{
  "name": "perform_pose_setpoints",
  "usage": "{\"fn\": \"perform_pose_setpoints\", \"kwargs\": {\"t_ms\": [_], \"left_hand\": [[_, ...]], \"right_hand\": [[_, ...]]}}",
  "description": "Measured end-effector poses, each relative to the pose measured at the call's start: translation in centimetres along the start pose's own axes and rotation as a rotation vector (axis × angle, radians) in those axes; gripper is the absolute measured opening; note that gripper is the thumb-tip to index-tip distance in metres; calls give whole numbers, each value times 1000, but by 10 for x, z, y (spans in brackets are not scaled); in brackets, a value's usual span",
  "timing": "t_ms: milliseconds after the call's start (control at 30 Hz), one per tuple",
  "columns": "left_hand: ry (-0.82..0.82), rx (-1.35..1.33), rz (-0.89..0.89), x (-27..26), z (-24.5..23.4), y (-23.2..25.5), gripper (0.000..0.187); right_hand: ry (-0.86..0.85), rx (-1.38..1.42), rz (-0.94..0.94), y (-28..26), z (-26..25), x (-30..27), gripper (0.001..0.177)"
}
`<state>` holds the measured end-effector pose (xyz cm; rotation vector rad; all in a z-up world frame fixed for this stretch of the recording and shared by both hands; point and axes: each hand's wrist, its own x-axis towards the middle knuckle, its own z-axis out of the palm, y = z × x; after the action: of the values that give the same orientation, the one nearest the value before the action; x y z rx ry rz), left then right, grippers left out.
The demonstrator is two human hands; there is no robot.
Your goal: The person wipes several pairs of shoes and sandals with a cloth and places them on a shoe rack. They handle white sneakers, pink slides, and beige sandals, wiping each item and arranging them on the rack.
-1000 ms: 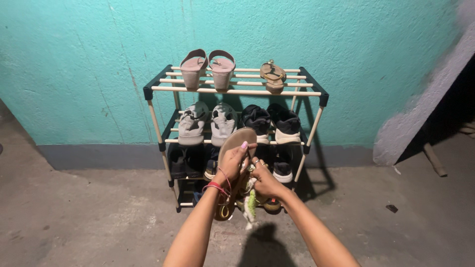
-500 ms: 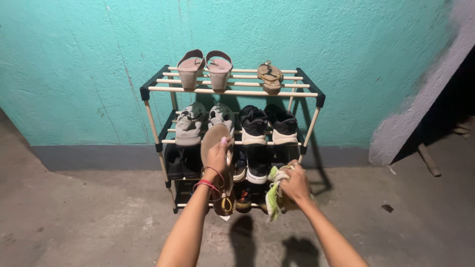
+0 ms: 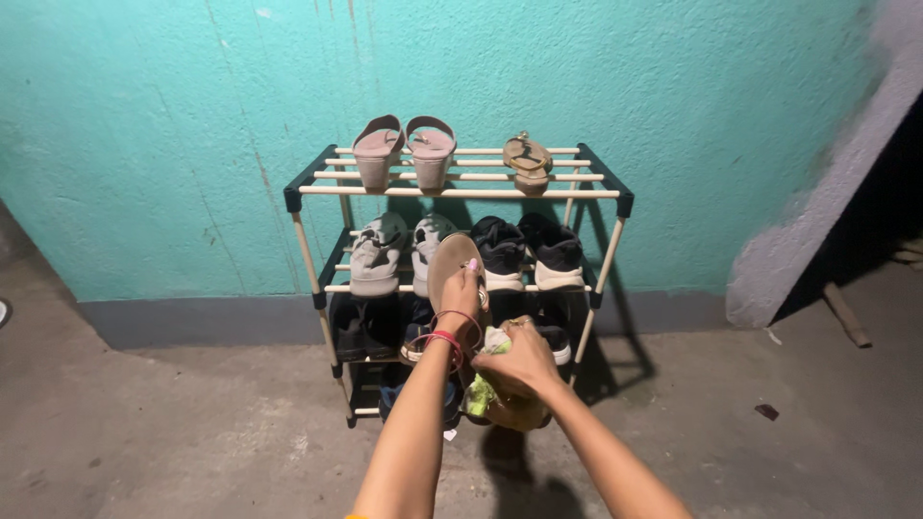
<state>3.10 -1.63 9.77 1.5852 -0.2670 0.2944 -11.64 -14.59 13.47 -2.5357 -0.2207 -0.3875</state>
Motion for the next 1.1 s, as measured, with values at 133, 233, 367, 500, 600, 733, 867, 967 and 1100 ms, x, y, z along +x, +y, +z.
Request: {"fn": "perform_pose_setpoints", "kwargs": {"t_ms": [133, 233, 367, 500, 600, 733, 867, 967, 1100], "left_hand": [[-19, 34, 18, -3, 11, 24, 58], [47, 197, 146, -2, 13, 40, 59], [101, 591, 162, 12, 11, 75, 63], [133, 645, 278, 15, -4, 108, 45], [172, 561, 316, 20, -16, 119, 36], [143, 558, 352, 31, -24, 113, 36], [47, 520, 364, 53, -43, 116, 40], [-261, 644, 246, 73, -48, 118, 46], [-534, 536, 192, 98, -24, 126, 61]], "right_hand": [[129, 182, 132, -3, 3, -9, 50], [312, 182, 45, -1, 6, -7, 38], [457, 173, 28, 10, 5, 12, 29], [575, 144, -3, 6, -17, 37, 31], [600, 136, 2, -9, -40, 62, 28], [569, 240, 59, -24, -63, 92, 26], [346, 206, 13, -32, -110, 126, 37], [170, 213, 71, -32, -143, 147, 32], [324, 77, -140, -32, -183, 167, 36]]}}
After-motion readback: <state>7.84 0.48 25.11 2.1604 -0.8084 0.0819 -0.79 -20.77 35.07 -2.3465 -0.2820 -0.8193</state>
